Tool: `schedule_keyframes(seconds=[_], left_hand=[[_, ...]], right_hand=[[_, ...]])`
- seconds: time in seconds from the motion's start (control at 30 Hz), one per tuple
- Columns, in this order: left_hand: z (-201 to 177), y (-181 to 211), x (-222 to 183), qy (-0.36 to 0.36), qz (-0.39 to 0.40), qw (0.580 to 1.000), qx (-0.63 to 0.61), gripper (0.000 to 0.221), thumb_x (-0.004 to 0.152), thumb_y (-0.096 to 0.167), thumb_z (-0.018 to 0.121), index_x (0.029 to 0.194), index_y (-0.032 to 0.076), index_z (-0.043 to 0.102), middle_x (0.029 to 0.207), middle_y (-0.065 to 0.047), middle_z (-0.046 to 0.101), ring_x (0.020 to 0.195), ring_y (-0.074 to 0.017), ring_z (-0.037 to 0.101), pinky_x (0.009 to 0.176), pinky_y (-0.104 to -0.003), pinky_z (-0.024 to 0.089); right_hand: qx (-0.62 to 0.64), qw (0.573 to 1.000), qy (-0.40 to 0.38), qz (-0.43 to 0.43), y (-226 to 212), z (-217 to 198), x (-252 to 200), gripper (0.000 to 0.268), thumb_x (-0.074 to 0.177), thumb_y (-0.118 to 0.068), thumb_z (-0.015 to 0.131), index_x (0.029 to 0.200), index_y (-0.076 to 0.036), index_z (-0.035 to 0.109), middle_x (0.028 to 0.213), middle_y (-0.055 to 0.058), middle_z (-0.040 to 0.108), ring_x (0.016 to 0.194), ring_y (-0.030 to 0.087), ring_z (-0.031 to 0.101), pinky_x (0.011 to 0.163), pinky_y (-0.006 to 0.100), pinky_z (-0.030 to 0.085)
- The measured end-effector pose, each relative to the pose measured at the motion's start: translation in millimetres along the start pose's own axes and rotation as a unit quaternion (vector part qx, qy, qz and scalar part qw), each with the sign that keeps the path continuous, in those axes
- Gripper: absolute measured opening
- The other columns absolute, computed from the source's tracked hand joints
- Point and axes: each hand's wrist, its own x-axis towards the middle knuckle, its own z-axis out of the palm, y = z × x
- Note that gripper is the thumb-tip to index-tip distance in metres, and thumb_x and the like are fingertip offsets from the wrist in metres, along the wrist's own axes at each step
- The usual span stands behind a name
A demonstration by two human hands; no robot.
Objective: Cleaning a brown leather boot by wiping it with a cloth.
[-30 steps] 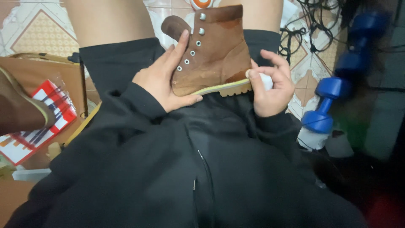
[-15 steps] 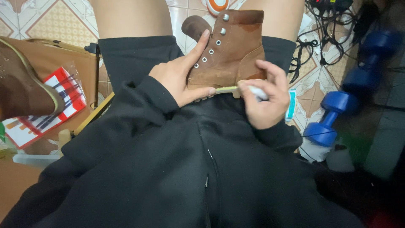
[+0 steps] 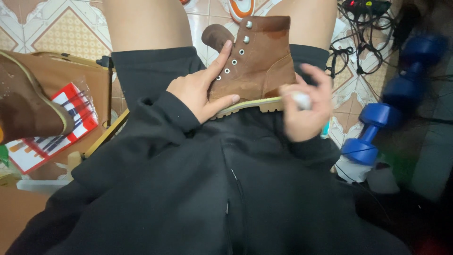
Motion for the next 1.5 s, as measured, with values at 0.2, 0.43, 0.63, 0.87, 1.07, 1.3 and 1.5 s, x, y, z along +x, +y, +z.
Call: schedule_keyframes(seconds=[0.2,0.43,0.63,0.87,1.07,1.3,1.5], left_hand=[[2,1,1,0.008,-0.005,1.000,0.004,0.098,0.094,0.058,0.066,0.165,0.028,0.004,0.096,-0.018,0.075,0.077,-0.0412,0.072,0.069,-0.046,0.059],[4,2,1,-0.002,-0.021,1.000,0.021,0.100,0.094,0.060,0.065,0.165,0.027,0.003,0.096,-0.018,0.075,0.075,-0.0398,0.073,0.068,-0.046,0.059],[7,2,-1,0.023,0.001,0.999,0.040,0.100,0.095,0.061,0.065,0.165,0.025,0.004,0.099,-0.018,0.075,0.076,-0.0404,0.072,0.068,-0.046,0.059],[7,2,-2,0.023,0.006,0.999,0.039,0.100,0.094,0.061,0.065,0.165,0.023,0.004,0.100,-0.016,0.075,0.077,-0.0378,0.073,0.068,-0.042,0.059],[3,6,2,-0.009,-0.024,0.998,0.050,0.103,0.093,0.061,0.068,0.165,0.024,0.004,0.095,-0.016,0.074,0.077,-0.0368,0.072,0.066,-0.043,0.058],[5,9,-3,0.027,0.005,0.998,0.051,0.102,0.095,0.060,0.068,0.165,0.025,0.004,0.097,-0.016,0.075,0.078,-0.0367,0.073,0.065,-0.042,0.058],[2,10,-2,0.021,-0.004,0.999,0.046,0.101,0.094,0.062,0.067,0.165,0.025,0.004,0.101,-0.015,0.075,0.079,-0.0349,0.074,0.067,-0.041,0.059]], right_hand=[[-0.022,0.999,-0.030,-0.026,-1,-4,3,0.004,0.095,-0.001,0.077,0.098,0.002,0.075,0.138,0.022,0.061,0.128,0.031,0.064,0.113,0.042,0.052],[0.014,0.992,-0.078,-0.102,-8,4,0,0.005,0.095,0.000,0.076,0.099,0.003,0.073,0.147,0.023,0.051,0.142,0.038,0.054,0.123,0.049,0.043],[-0.001,0.993,-0.020,-0.120,-5,7,-3,0.006,0.095,0.003,0.077,0.096,-0.001,0.073,0.143,0.019,0.051,0.140,0.036,0.055,0.123,0.047,0.049],[0.089,0.993,0.032,0.074,6,0,4,0.003,0.096,-0.003,0.074,0.098,-0.005,0.075,0.138,0.016,0.056,0.125,0.032,0.065,0.111,0.048,0.055],[-0.053,0.997,-0.025,-0.044,3,-10,3,0.009,0.090,0.004,0.079,0.099,0.000,0.078,0.139,0.020,0.059,0.134,0.033,0.060,0.116,0.041,0.054],[0.054,0.997,-0.041,-0.030,0,-8,-4,0.008,0.094,0.001,0.080,0.099,0.003,0.074,0.138,0.020,0.056,0.135,0.029,0.060,0.120,0.042,0.051],[0.008,1.000,-0.023,-0.013,-6,-4,-12,0.006,0.095,0.002,0.077,0.097,0.005,0.073,0.134,0.020,0.061,0.129,0.029,0.064,0.114,0.043,0.055]])
